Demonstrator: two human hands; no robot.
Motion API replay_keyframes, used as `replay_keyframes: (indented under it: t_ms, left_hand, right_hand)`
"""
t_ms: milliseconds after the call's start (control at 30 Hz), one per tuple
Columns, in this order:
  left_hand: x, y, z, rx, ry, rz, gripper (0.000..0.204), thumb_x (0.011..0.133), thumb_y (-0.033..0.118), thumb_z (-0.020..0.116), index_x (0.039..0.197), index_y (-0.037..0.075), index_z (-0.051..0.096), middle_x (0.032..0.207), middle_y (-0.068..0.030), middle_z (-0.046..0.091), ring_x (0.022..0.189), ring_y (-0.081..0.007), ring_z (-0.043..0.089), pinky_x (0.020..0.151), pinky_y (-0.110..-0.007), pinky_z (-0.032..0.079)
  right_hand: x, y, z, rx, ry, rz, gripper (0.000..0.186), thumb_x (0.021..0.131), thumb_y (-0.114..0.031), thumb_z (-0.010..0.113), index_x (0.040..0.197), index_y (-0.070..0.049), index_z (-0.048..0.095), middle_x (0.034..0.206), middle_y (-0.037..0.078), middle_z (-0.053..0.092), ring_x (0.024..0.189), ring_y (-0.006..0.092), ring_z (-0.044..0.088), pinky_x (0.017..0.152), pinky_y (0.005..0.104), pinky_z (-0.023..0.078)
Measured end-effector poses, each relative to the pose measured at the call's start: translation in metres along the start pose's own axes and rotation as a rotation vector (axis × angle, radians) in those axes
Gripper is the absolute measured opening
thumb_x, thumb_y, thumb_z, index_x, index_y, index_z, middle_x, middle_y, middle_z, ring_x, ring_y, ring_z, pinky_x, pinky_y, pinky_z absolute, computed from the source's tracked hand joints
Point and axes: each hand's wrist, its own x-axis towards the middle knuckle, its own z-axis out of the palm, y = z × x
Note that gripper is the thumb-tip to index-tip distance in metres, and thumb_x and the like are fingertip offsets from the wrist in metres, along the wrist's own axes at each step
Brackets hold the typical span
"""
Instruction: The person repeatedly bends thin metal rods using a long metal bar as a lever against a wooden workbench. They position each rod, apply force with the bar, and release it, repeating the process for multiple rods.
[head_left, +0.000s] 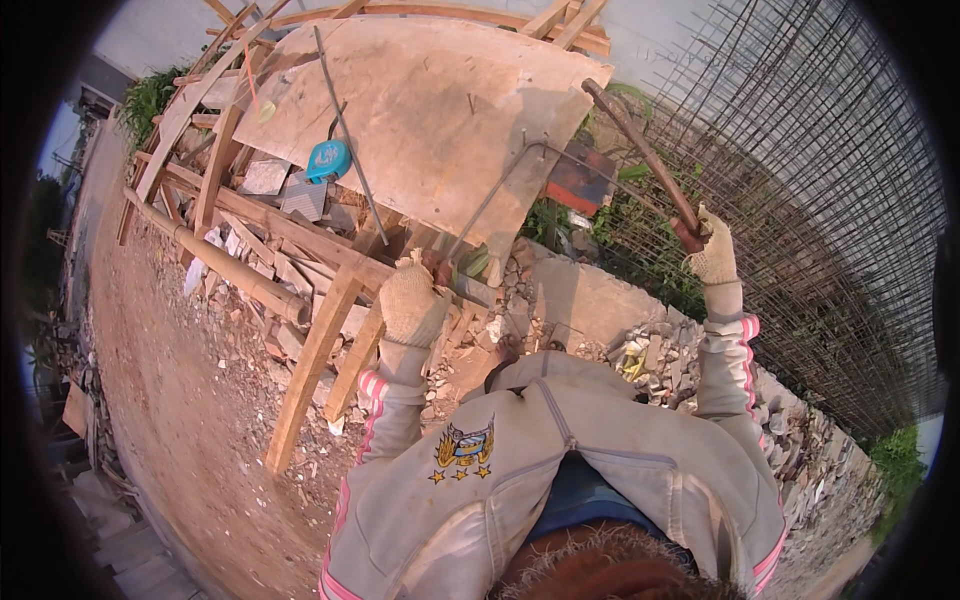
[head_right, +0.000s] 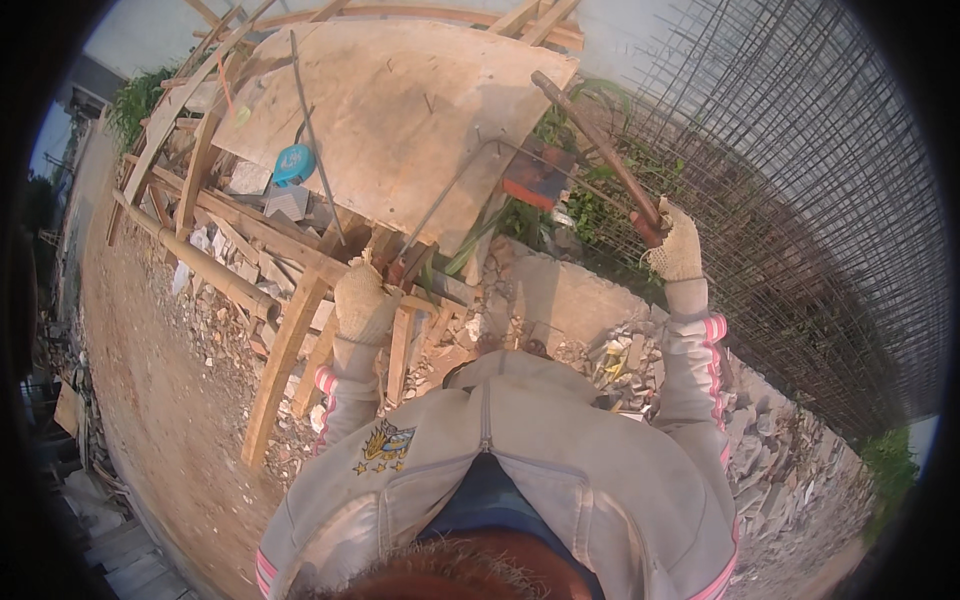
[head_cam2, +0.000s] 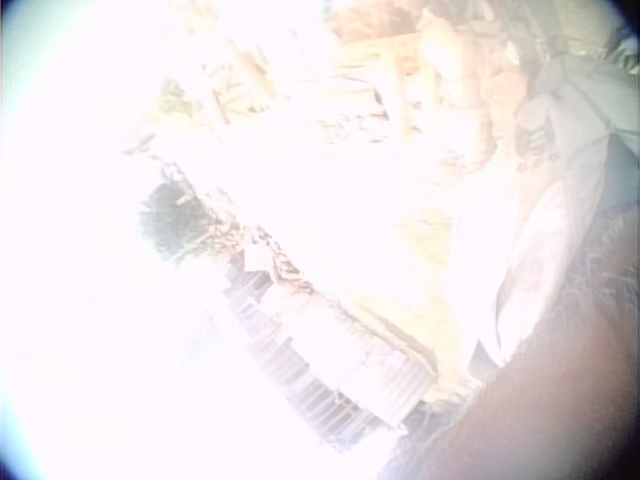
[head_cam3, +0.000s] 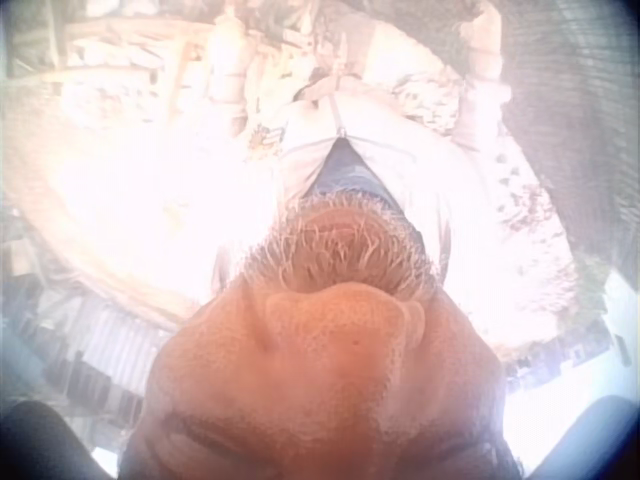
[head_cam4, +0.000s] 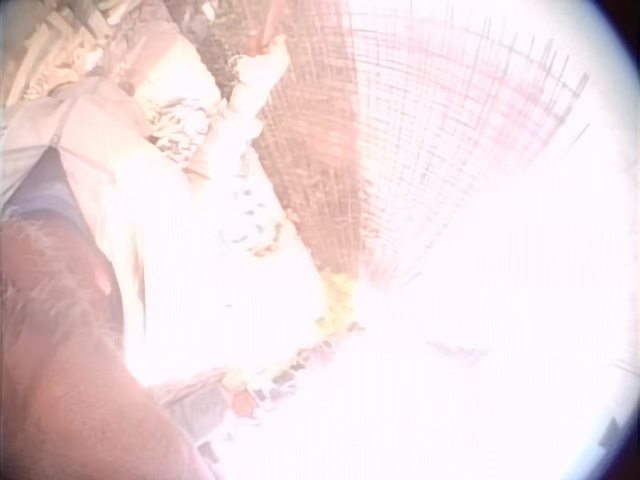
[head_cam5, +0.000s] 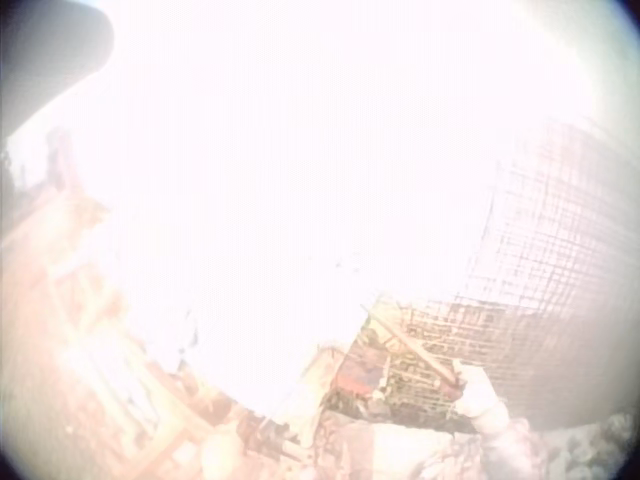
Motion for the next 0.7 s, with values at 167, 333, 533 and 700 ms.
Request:
replay_keyframes:
  t_ms: [167,333,533,700]
  left_hand:
    - [0.027,0.018,0.001,0.086,0.168,0.063,0.027,0.081,0.025,0.066,0.099,0.005,0.065,0.098,-0.0176,0.062,0.096,-0.0373,0.060,0.080,-0.048,0.049]
    - [0.111,0.070,0.058,0.101,0.172,0.137,0.042,0.074,0.019,0.068,0.111,0.001,0.064,0.100,-0.0194,0.063,0.094,-0.0372,0.063,0.080,-0.047,0.052]
    - [0.167,0.091,0.106,0.157,0.147,0.045,0.043,0.073,0.019,0.067,0.113,0.001,0.065,0.101,-0.0193,0.064,0.099,-0.0363,0.063,0.084,-0.045,0.054]
    - [0.171,0.080,0.110,0.107,0.066,0.012,0.034,0.075,0.017,0.064,0.108,0.010,0.072,0.106,-0.0186,0.063,0.102,-0.0353,0.062,0.085,-0.044,0.053]
  right_hand:
    - [-0.010,-0.001,0.006,-0.087,-0.012,0.065,0.038,0.086,-0.030,0.079,0.106,0.001,0.069,0.080,0.002,0.065,0.074,0.0112,0.056,0.068,0.0290,0.045]
    - [-0.024,-0.007,0.012,-0.034,0.016,0.022,0.038,0.086,-0.032,0.079,0.107,0.000,0.071,0.080,0.004,0.066,0.073,0.0129,0.057,0.069,0.0305,0.047]
    - [-0.019,-0.005,0.018,0.407,0.033,0.204,0.026,0.087,-0.017,0.078,0.105,0.000,0.070,0.083,0.004,0.068,0.073,0.0136,0.058,0.067,0.0298,0.047]
    - [-0.016,-0.006,-0.036,0.159,-0.209,0.149,0.019,0.084,-0.010,0.079,0.093,-0.001,0.065,0.078,0.001,0.062,0.071,0.0095,0.054,0.063,0.0274,0.043]
